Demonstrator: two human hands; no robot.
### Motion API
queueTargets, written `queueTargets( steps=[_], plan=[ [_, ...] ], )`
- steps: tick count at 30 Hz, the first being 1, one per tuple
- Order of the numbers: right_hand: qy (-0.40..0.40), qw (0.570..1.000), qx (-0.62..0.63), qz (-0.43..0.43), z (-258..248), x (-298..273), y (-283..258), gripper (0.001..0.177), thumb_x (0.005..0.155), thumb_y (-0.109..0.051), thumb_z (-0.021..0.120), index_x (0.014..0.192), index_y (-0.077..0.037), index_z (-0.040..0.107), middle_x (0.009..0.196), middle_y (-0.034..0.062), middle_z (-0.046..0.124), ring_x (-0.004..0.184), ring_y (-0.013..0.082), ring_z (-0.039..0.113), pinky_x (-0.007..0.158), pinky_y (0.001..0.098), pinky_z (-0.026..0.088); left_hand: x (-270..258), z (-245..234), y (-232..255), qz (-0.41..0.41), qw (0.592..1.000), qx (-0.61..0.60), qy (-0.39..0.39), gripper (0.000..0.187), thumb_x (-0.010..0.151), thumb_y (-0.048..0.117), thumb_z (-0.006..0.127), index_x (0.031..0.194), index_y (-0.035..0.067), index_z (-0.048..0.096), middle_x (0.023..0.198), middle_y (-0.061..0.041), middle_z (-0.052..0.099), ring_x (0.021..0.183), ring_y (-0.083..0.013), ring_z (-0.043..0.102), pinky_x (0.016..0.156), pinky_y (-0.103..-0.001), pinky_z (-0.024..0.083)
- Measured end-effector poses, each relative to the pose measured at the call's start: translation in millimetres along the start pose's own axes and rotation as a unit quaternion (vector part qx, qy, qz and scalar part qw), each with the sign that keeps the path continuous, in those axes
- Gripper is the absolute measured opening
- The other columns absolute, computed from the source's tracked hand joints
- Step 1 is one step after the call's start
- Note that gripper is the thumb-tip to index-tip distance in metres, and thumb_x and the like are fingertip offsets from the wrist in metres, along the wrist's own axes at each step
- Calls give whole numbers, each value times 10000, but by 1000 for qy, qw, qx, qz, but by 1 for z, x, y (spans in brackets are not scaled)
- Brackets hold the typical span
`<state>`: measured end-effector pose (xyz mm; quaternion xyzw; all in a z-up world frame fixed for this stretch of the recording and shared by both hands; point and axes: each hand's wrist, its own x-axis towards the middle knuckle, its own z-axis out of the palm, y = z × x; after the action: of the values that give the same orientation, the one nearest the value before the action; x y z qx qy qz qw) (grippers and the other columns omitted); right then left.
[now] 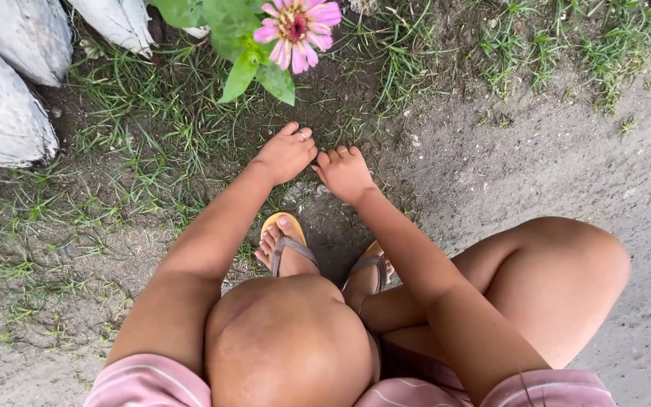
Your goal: The person is manually pulling weeds and grass from the soil in a garden bed next to flowers.
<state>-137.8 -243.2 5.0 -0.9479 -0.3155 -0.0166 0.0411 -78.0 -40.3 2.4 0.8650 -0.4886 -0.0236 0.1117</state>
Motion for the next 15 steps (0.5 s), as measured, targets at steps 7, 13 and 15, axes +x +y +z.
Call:
queueTargets(
  steps=[7,13,15],
  plan=[
    [22,999,10,-35,19,2,-4,207,885,-342,646,808,-154,610,694,48,618,704,258,640,649,390,470,2,-2,-1,15,1000,12,12,98,935,192,581,904,152,666,829,-23,620,1026,-232,493,1037,-460,330],
    [-10,999,-49,13,3,-6,55,222,858,-411,593,789,-202,565,650,10,610,630,235,642,603,413,481,1,-10,1,17,999,4,39,74,922,154,588,920,131,658,818,-43,611,1004,-251,492,1036,-474,333],
    [3,998,-51,23,-8,1,75,230,877,-403,612,794,-193,566,661,16,615,670,242,655,624,394,486,0,-9,0,17,999,7,43,75,927,155,581,917,137,653,809,-40,600,1005,-246,492,1042,-470,332]
  ],
)
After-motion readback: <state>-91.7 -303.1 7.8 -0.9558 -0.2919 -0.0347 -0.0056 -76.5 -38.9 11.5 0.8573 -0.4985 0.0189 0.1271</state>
